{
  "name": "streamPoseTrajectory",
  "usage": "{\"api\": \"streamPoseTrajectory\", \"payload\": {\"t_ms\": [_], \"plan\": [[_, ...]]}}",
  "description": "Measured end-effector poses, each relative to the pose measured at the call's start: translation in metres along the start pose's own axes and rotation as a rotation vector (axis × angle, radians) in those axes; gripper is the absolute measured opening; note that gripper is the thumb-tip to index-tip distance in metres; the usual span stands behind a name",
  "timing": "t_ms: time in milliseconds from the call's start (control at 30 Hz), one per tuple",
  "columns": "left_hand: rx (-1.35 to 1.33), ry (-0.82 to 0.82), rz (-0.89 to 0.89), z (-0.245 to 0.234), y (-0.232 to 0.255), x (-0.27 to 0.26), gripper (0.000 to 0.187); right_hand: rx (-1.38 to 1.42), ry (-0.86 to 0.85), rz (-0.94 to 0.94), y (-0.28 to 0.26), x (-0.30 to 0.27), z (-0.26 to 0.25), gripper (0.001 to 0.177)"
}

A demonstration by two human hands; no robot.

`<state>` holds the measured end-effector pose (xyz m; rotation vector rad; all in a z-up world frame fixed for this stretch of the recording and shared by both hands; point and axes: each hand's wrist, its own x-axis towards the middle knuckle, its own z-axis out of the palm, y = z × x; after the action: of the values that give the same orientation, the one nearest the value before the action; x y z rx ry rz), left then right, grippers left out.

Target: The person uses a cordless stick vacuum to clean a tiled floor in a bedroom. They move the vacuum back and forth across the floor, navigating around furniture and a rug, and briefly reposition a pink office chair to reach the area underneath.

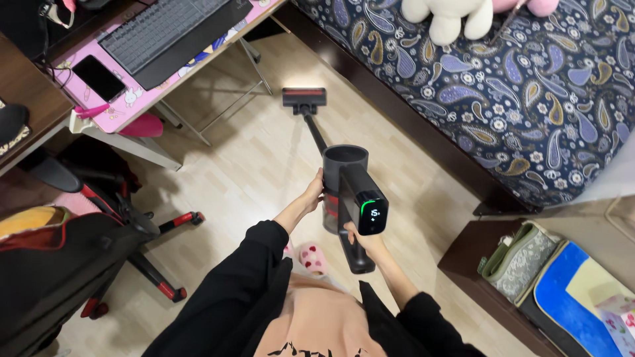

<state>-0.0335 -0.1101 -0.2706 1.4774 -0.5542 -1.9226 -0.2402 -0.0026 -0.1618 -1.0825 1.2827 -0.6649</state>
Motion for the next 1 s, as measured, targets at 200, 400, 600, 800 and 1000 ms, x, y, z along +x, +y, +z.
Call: {"api": "streamPoseTrajectory", "payload": {"t_ms": [200, 400, 600, 800, 1000], "plan": [[0.087, -0.009, 0.114, -0.059, 0.074, 0.026, 0.082, 0.000, 0.025, 0.055, 0.000, 0.125, 0.039, 0.012], [0.048, -0.017, 0.141, -0.111, 0.165, 0.060, 0.081, -0.078, -0.023, -0.029, -0.023, 0.244, 0.068, 0.019], [-0.016, -0.018, 0.181, -0.130, 0.207, 0.088, 0.080, -0.001, -0.107, -0.096, -0.032, 0.346, 0.092, 0.012], [-0.171, 0.049, 0.194, -0.116, 0.218, 0.094, 0.067, -0.055, -0.162, -0.101, -0.030, 0.379, 0.083, 0.011], [-0.240, 0.037, 0.176, -0.080, 0.195, 0.088, 0.059, -0.221, -0.142, -0.010, -0.007, 0.362, 0.029, 0.015]]}}
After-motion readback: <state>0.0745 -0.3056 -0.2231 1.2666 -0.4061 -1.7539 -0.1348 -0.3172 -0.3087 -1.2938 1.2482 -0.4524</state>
